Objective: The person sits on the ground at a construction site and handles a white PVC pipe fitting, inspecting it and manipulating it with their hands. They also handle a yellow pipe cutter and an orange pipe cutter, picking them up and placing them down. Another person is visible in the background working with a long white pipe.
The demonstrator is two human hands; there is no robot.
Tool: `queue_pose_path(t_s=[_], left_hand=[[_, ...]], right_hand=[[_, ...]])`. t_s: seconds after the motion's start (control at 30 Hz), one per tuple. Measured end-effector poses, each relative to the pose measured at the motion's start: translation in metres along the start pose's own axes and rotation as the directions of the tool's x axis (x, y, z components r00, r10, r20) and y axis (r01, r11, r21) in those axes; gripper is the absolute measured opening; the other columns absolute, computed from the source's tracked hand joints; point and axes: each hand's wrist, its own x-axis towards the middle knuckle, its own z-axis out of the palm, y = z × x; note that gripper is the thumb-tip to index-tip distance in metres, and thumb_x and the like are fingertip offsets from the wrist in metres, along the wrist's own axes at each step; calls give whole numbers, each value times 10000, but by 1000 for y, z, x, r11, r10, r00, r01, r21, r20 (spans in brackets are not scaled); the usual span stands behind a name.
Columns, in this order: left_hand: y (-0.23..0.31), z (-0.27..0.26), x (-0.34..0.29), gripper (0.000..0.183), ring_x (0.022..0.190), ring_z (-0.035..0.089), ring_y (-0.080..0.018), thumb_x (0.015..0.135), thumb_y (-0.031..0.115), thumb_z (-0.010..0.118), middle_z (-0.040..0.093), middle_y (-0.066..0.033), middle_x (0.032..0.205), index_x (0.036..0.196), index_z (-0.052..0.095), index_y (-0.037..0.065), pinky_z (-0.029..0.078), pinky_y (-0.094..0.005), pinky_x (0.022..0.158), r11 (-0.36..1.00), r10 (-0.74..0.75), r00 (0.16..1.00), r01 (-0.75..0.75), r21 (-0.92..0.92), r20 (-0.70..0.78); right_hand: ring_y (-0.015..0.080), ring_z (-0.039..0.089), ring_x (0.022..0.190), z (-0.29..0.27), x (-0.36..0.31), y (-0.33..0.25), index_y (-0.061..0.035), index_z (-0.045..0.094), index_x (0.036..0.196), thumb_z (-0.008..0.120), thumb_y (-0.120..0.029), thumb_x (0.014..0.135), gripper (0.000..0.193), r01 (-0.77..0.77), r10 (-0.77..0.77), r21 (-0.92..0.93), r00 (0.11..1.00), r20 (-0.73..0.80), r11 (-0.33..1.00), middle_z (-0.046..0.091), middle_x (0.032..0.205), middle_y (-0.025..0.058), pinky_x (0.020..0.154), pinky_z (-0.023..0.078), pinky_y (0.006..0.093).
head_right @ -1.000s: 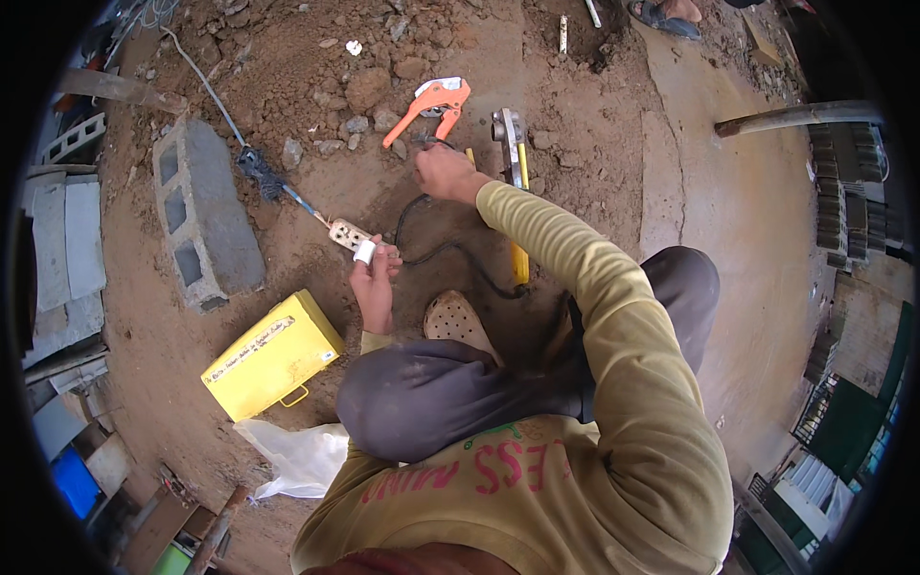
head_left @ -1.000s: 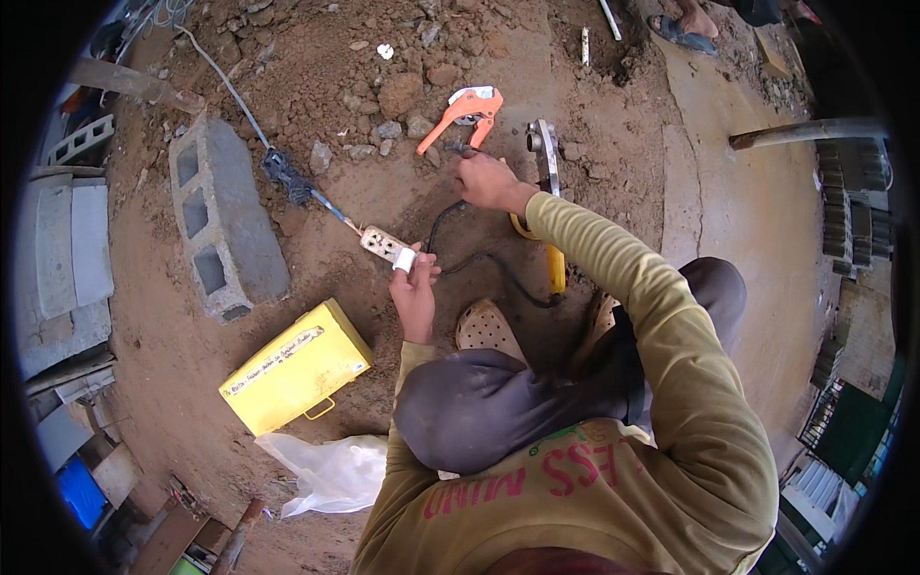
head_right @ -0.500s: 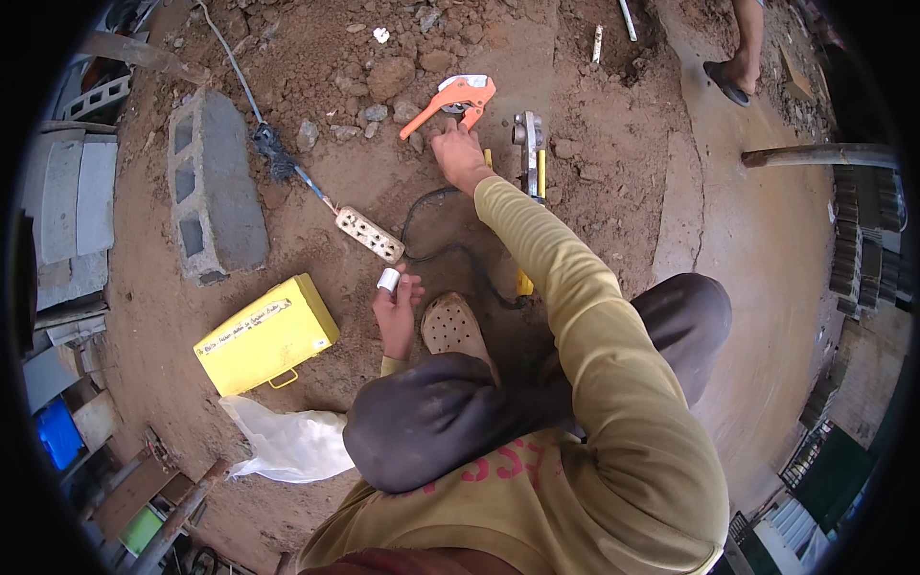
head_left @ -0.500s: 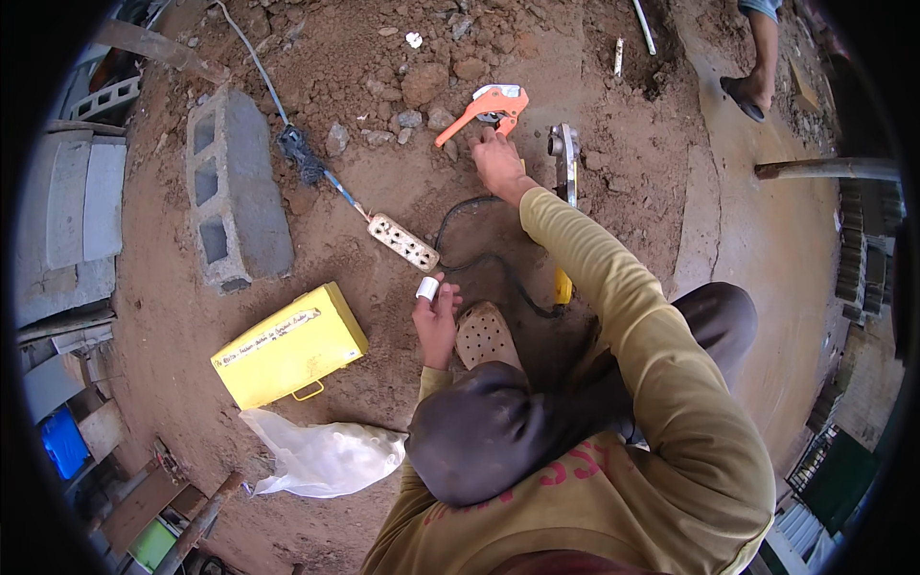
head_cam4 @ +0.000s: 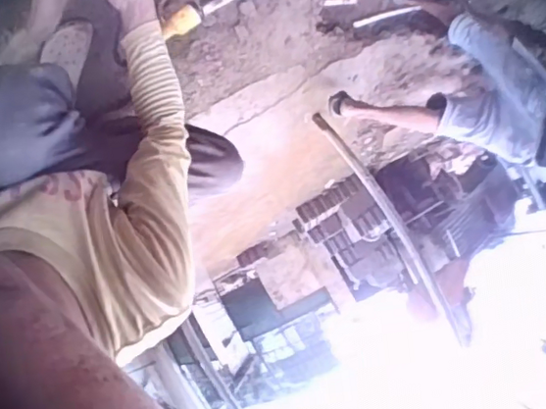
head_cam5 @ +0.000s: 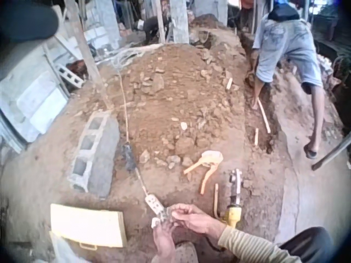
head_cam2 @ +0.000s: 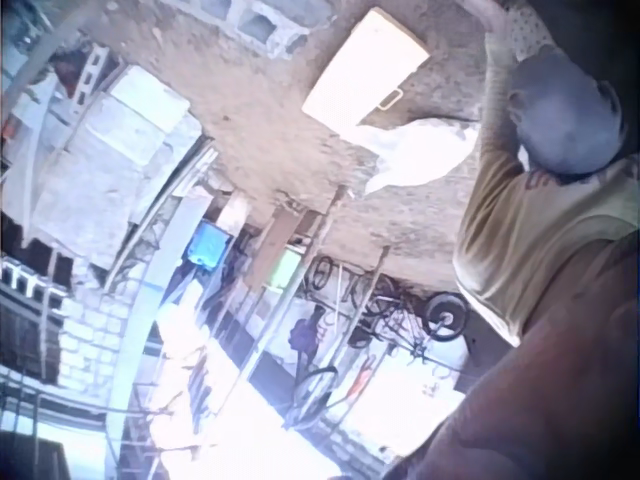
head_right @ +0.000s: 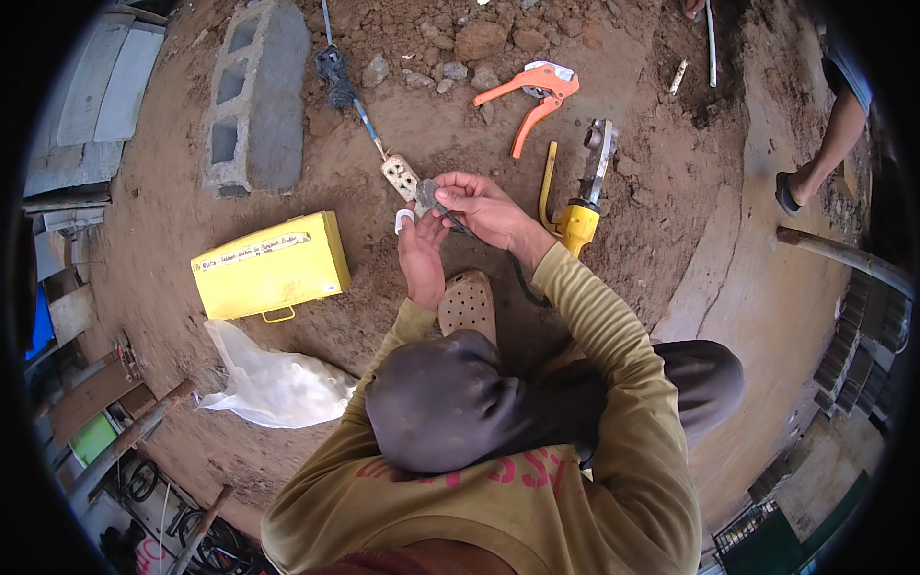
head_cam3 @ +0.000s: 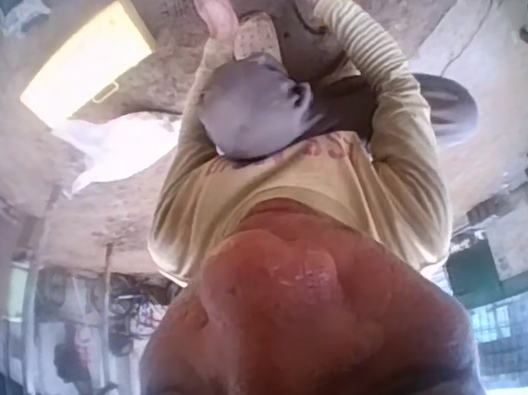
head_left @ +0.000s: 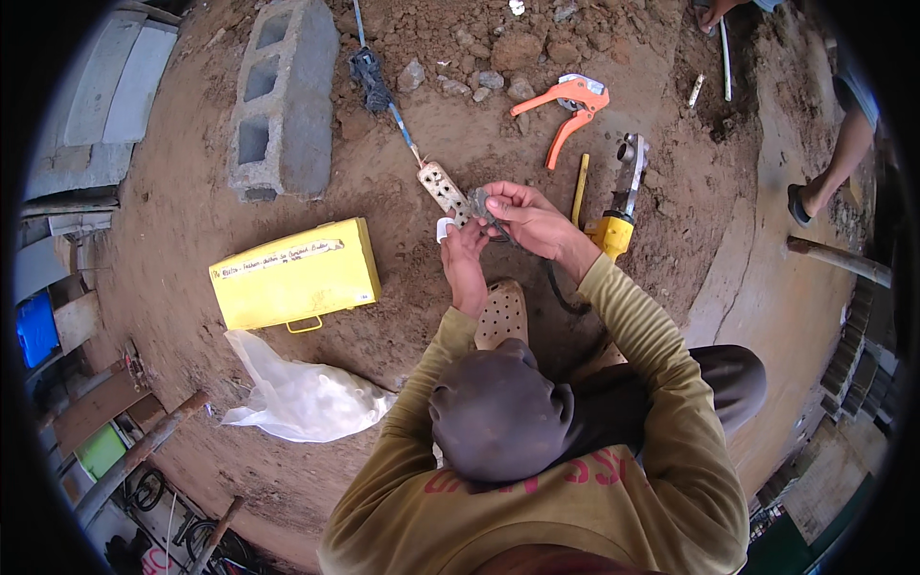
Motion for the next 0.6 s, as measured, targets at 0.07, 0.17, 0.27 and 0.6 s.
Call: queue_pose_path(t_s=[0.07, 0.17, 0.27, 0.6], left_hand=[[-29, 15, 3, 616, 1180, 545, -234, 1050, 460, 337, 582, -171, 1253, 1455, 291, -2, 348, -393, 1059, 997, 71, 997, -71, -2, 15], [-30, 24, -2, 610, 1165, 556, -253, 1052, 435, 350, 583, -193, 1218, 1454, 261, -14, 337, -405, 1088, 989, 22, 993, -38, 141, 114], [-18, 32, -17, 603, 1105, 595, -250, 1052, 397, 379, 601, -194, 1140, 1455, 218, -22, 378, -401, 1071, 970, -65, 970, 5, 244, 236], [-24, -5, -36, 597, 648, 574, -130, 966, 228, 629, 609, -126, 881, 1389, 266, 15, 519, -280, 547, 995, -69, 991, 76, 66, -111]], right_hand=[[123, 620, 917, -6, 8, 6, -33, 589, 1178, 607, -151, 969, 241, 57, -54, 71, 998, -45, 996, 666, 1033, 33, 748, 494, 266], [142, 629, 944, -27, 9, -7, -19, 588, 1196, 597, -139, 973, 253, 107, -97, 114, 991, -91, 988, 669, 1066, 51, 794, 516, 285], [163, 641, 935, -28, 7, -24, -15, 588, 1204, 603, -119, 966, 260, 86, -80, 45, 989, -121, 995, 666, 1066, 81, 842, 537, 311], [55, 579, 846, -19, 15, 40, -34, 685, 1109, 678, -106, 922, 201, 22, -179, -405, 918, -354, 914, 674, 958, -18, 755, 479, 222]])
